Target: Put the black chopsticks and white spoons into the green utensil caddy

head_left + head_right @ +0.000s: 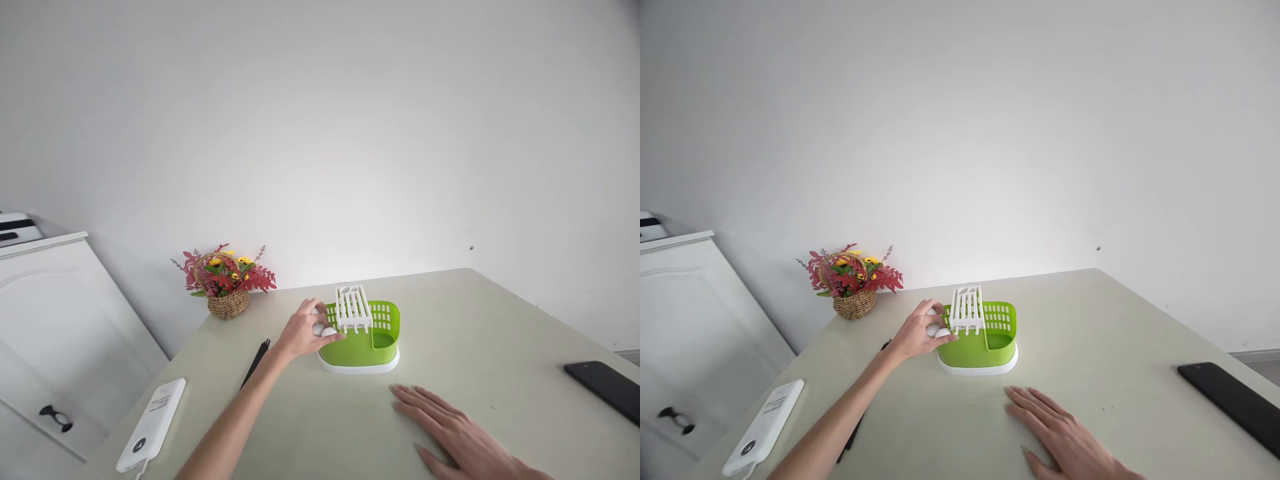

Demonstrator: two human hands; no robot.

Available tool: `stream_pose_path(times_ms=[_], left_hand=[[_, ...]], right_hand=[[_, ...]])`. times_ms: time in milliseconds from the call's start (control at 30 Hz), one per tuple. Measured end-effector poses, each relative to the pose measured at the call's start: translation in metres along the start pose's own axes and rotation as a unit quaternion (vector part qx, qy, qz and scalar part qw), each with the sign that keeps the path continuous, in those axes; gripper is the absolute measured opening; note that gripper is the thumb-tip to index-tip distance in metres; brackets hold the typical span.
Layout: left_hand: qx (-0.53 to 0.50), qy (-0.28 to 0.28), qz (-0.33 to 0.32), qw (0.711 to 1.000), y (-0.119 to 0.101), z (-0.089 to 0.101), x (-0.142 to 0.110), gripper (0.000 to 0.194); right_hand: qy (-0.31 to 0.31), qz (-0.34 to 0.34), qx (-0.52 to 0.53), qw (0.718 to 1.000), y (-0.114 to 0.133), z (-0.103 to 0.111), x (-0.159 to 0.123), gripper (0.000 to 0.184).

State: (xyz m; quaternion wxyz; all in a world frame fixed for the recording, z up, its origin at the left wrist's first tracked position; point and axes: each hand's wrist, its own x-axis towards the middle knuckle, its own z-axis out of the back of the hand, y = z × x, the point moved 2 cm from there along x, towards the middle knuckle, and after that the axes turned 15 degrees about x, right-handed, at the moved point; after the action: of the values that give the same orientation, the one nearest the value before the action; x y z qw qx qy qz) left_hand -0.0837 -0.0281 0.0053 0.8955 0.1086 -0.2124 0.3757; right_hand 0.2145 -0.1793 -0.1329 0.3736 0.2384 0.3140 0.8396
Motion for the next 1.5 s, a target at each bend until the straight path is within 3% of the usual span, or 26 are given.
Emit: stream_pose_path(times_ms=[233,867,1500], left_hand=[[-0.016,-0.027,0.021,0.999,0.01,-0.001,-0.005,0.034],[0.017,-0.026,0.044,0.999,0.014,-0.005,-0.006,0.023],[0.04,-0.044,0.067,0.996,0.013,-0.01,0.002,0.03]], right_hand=[[0.008,-0.012,-0.004,1.0,0.001,0.0,0.0,0.059],[0.005,-0.004,-0.019,1.0,-0.003,-0.002,0.0,0.059],[-0.017,0.011,-0.007,1.0,-0.002,-0.002,-0.001,0.059]])
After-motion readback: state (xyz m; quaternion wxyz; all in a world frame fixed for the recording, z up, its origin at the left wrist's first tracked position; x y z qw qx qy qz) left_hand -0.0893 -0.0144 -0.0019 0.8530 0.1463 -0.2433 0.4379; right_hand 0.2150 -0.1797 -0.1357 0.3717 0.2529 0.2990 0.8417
